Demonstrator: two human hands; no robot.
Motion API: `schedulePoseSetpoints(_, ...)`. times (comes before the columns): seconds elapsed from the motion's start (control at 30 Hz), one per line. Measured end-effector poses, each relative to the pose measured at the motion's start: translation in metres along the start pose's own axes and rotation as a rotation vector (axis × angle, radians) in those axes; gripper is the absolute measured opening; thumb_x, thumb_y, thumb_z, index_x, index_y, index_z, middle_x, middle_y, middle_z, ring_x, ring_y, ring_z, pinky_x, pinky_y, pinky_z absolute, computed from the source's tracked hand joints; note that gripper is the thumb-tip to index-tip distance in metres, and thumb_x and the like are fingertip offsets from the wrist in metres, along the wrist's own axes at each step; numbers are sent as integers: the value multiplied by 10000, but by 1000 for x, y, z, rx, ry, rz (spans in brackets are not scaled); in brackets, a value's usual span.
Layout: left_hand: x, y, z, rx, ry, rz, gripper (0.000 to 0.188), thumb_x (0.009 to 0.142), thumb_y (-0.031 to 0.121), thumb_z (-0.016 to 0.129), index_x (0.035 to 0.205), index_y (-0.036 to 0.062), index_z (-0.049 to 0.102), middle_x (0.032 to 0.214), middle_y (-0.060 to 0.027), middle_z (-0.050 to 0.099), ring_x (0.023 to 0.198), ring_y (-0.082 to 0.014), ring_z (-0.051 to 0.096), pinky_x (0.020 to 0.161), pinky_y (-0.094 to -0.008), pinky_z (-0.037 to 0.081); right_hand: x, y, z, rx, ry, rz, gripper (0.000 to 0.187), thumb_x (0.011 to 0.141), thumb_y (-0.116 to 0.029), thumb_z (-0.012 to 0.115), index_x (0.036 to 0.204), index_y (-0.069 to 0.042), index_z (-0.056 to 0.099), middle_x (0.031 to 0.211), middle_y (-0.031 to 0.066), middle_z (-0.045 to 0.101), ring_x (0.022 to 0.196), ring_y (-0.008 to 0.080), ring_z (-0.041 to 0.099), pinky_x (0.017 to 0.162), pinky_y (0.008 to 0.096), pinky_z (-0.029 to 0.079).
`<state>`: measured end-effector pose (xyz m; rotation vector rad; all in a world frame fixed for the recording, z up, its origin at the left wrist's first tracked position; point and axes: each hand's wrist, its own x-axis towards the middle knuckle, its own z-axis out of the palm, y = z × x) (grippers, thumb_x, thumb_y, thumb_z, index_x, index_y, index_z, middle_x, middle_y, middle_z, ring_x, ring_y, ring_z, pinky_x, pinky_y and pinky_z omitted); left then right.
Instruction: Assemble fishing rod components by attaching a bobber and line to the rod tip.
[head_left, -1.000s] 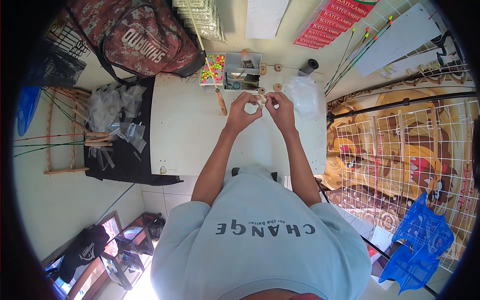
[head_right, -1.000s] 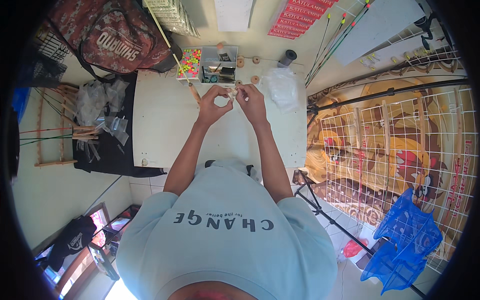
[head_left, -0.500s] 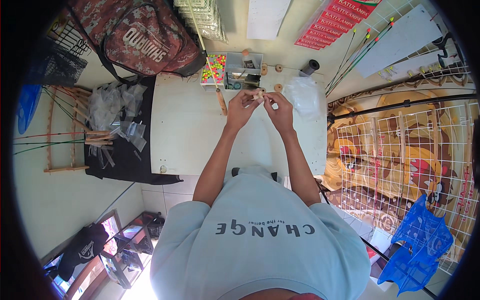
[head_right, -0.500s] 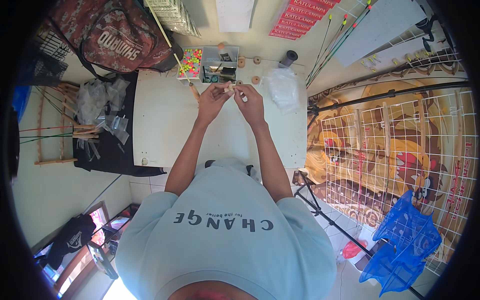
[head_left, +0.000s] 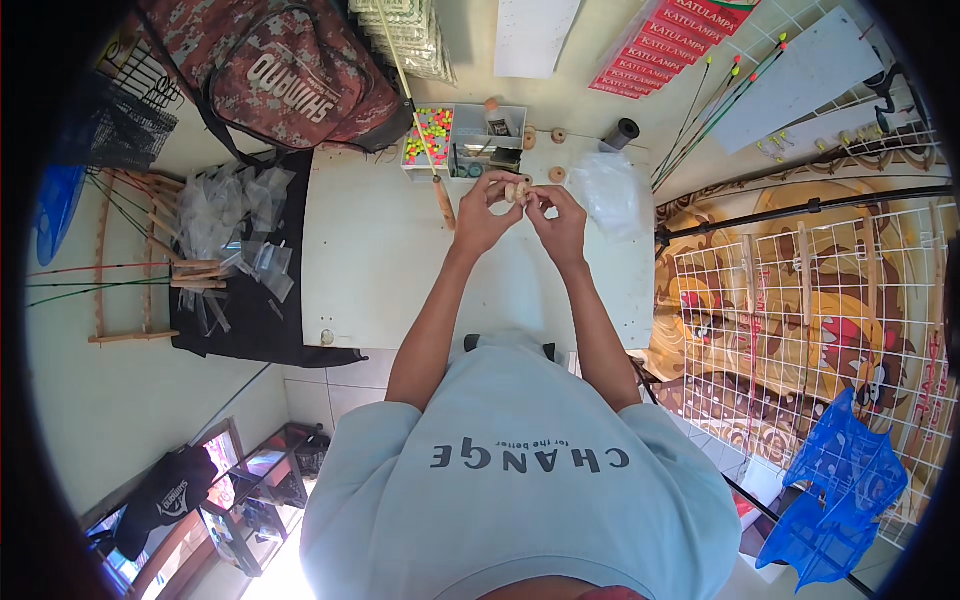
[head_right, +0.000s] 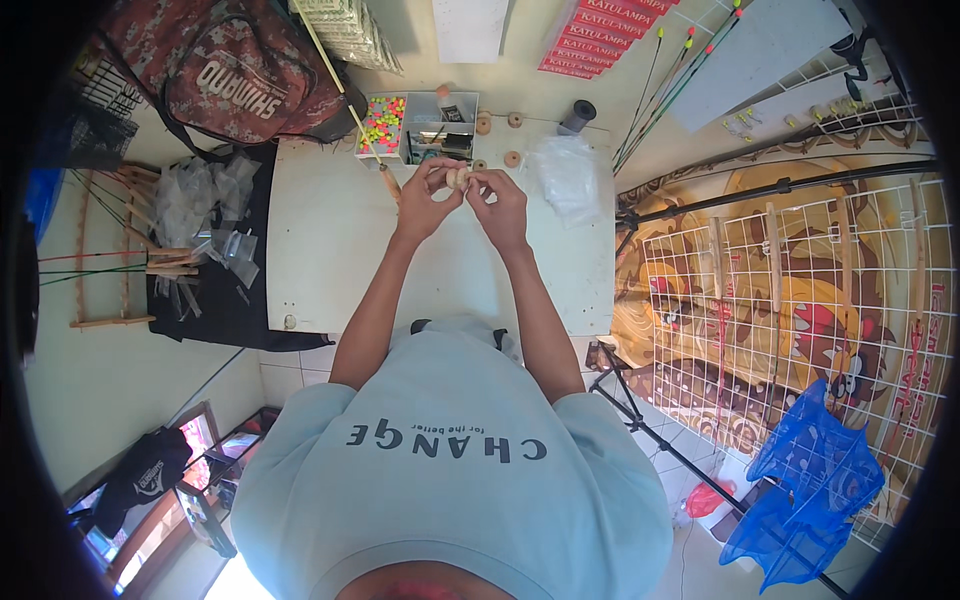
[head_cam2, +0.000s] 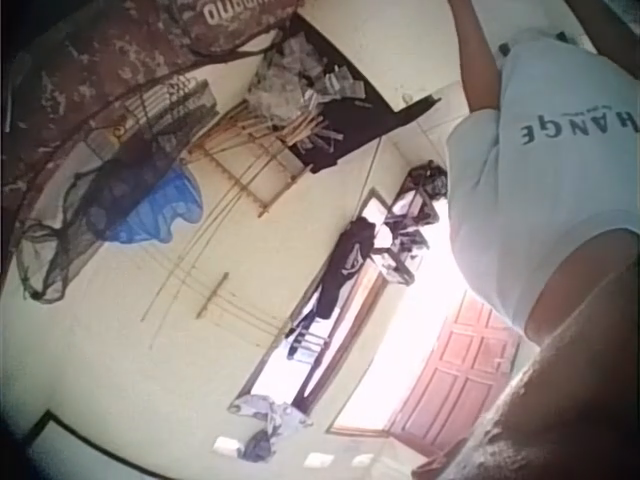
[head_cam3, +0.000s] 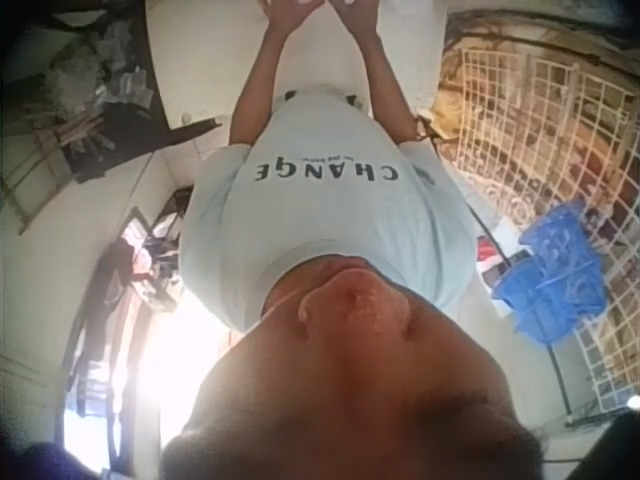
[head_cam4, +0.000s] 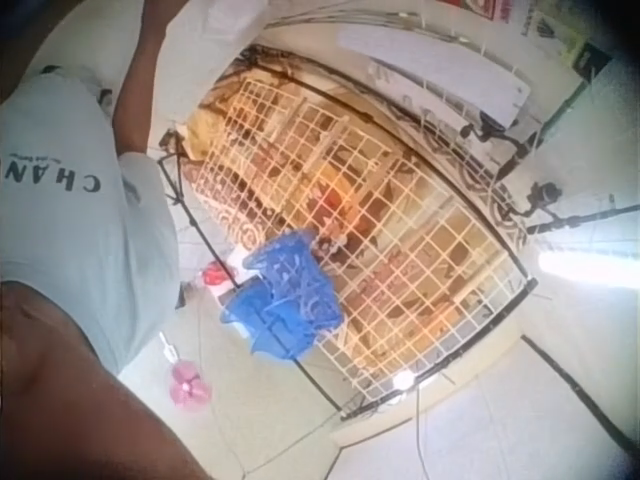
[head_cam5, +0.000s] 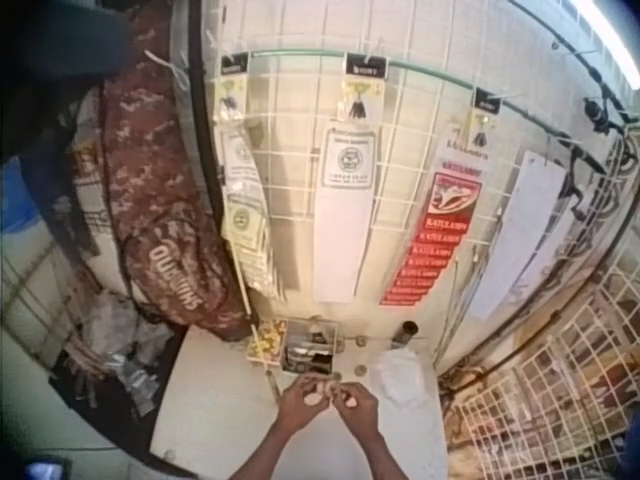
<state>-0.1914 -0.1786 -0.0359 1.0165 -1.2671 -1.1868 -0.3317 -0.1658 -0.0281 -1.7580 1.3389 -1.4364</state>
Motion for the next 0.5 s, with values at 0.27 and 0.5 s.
schedulePoseSetpoints(0.27,-5,6,-2,145,-127,15,460,790,-42,653,1216,22,493,1183,-86,611,1124,-195,589,1004,-320,437,23,13,-22,-18,-165,172,111,830,-65,641,924,-27,687,850,78,686,726,149,656,604,256,496)
schedulePoseSetpoints(0.5,-8,-15,1,125,-84,83,463,808,-29,644,1242,61,514,1234,-115,597,1137,-219,584,995,-344,456,9,25,-20,71,-218,307,144,870,-105,623,998,-70,679,948,44,681,798,102,629,686,229,482)
